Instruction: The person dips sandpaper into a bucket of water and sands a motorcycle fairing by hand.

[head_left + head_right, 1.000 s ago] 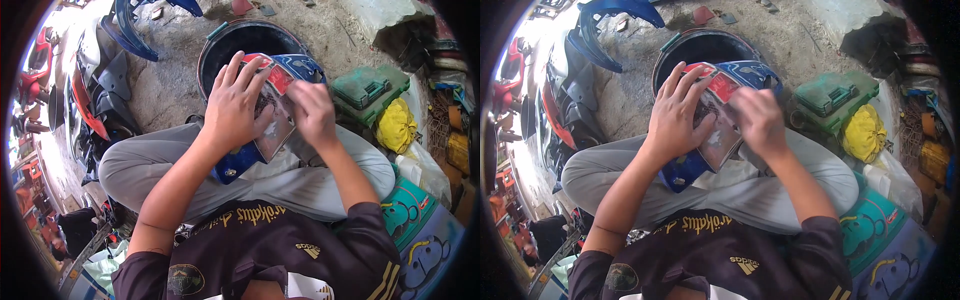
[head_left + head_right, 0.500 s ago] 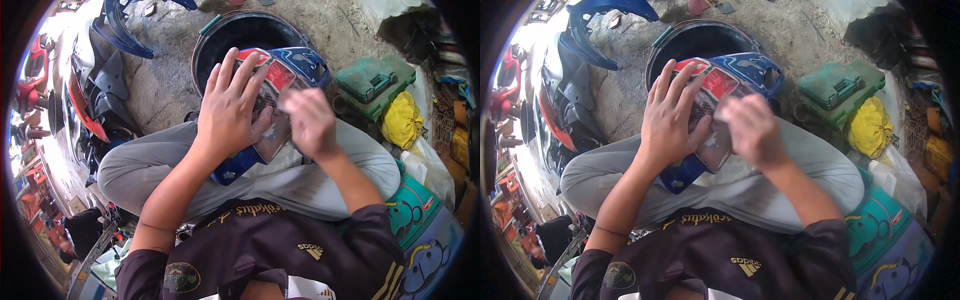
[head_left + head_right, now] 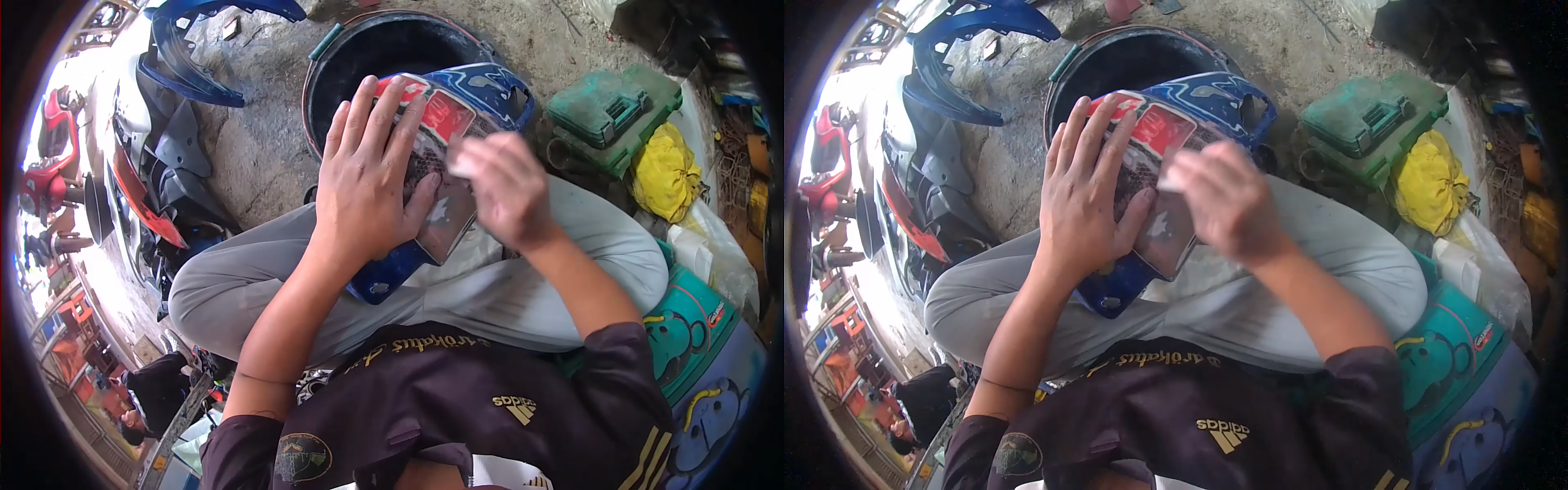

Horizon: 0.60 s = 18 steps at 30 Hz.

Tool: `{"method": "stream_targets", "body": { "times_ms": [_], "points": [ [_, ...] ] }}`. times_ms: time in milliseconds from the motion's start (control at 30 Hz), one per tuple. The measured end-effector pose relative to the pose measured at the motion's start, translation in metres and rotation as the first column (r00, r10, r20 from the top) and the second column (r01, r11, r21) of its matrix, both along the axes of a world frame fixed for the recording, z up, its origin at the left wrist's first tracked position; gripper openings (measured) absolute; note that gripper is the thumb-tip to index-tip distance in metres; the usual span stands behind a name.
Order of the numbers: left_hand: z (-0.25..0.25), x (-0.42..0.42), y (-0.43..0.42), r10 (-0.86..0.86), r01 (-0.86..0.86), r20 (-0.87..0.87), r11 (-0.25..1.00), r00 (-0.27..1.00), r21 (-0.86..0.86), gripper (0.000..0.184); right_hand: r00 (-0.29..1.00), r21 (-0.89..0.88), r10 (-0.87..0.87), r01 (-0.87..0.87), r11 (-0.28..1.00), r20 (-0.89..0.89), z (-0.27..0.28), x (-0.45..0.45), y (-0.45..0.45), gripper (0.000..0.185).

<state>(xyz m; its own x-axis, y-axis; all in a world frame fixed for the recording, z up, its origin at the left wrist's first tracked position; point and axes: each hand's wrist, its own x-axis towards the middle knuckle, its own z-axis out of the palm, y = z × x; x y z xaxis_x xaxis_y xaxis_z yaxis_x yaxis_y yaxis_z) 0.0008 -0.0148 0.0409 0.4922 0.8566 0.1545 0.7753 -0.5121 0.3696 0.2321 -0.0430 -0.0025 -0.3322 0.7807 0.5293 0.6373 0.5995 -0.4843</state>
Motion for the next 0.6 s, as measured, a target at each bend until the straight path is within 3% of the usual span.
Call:
{"method": "stream_targets", "body": {
  "times_ms": [67,100,233,333,367,400,467,533,600],
  "points": [
    [0.0,0.0,0.0,-0.008,0.008,-0.001,1.0,1.0,-0.015,0.087,0.985,-0.083,-0.175,0.174,0.981,0.0,-0.01,0.013,0.022,0.022],
    [0.0,-0.001,-0.002,-0.008,0.007,-0.01,1.0,1.0,-0.014,0.087,0.983,-0.067,-0.181,0.18,0.981,-0.014,-0.014,0.016,0.027,0.024],
    [0.0,0.0,0.0,-0.019,0.019,-0.031,1.0,0.999,0.015,0.09,1.0,-0.033,-0.002,0.001,0.999,-0.017,0.014,-0.011,-0.008,0.022],
    [-0.003,0.001,-0.001,-0.023,0.024,-0.024,0.999,0.999,0.047,0.09,0.99,-0.074,-0.143,0.141,0.987,-0.017,-0.002,0.011,0.023,0.022],
    [-0.003,0.001,-0.002,-0.021,0.022,-0.026,0.999,0.999,0.036,0.09,0.992,-0.059,-0.098,0.102,0.993,0.073,0.003,0.007,0.013,0.023],
    [-0.003,0.0,-0.002,-0.015,0.016,-0.029,0.999,0.999,0.032,0.09,0.999,-0.024,-0.017,0.018,1.0,0.032,0.008,-0.002,0.002,0.023],
    [-0.001,-0.001,-0.002,-0.005,0.006,-0.038,1.0,0.999,0.028,0.091,1.0,0.004,-0.009,0.009,1.0,0.022,0.008,-0.008,-0.005,0.022],
    [-0.002,0.001,-0.001,-0.014,0.015,-0.034,0.999,0.999,0.034,0.091,0.991,-0.045,-0.129,0.131,0.99,0.034,0.005,0.006,0.017,0.022],
    [-0.003,-0.001,-0.004,-0.014,0.015,-0.029,1.0,0.999,0.025,0.09,0.996,-0.053,-0.092,0.092,0.994,-0.001,0.001,0.005,0.012,0.022]
  ]
}}
